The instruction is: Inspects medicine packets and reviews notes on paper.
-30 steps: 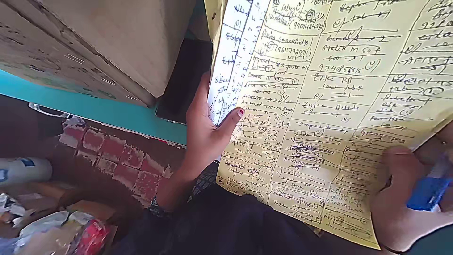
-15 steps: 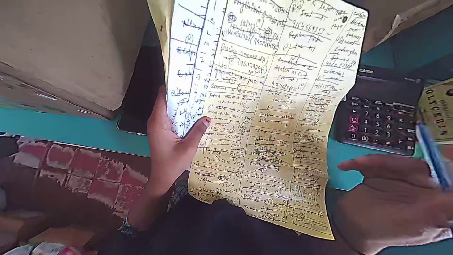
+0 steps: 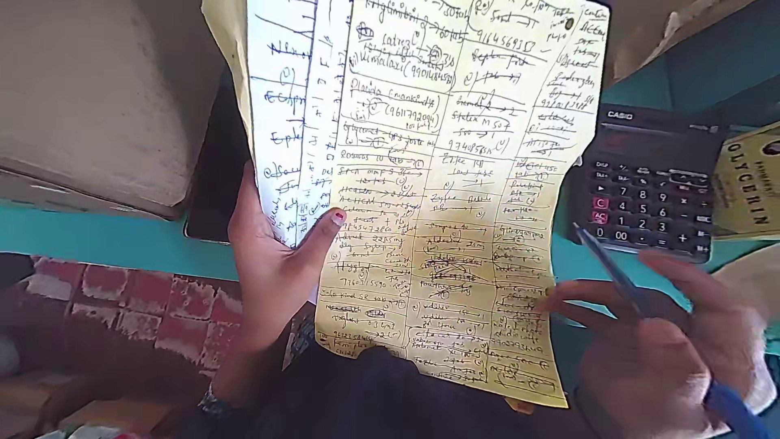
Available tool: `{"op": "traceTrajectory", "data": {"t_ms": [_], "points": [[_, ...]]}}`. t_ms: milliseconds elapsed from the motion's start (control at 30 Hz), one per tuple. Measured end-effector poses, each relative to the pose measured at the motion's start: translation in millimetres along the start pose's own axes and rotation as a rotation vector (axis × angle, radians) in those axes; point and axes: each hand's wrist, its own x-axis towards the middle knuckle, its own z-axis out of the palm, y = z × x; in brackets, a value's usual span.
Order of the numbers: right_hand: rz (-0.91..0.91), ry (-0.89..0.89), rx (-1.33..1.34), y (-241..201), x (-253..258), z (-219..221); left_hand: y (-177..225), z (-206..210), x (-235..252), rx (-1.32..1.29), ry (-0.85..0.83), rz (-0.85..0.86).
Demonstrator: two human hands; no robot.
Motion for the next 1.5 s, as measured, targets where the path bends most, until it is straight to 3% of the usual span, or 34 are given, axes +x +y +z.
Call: {"op": "traceTrajectory", "data": {"t_ms": [200, 400, 733, 1500], "points": [[-0.068, -0.038, -0.126, 6, -10, 2, -3, 1, 1, -0.014, 0.009, 0.025], [-0.147, 0.061, -0.237, 13, -22, 5, -2, 1, 1, -0.009, 0.013, 0.011], [-0.225, 0.025, -0.105, 23, -30, 6, -2, 0, 0, -0.014, 0.020, 0.006], [-0.323, 0.090, -0.073, 33, -33, 9, -2, -1, 1, -0.001, 0.001, 0.013]]}}
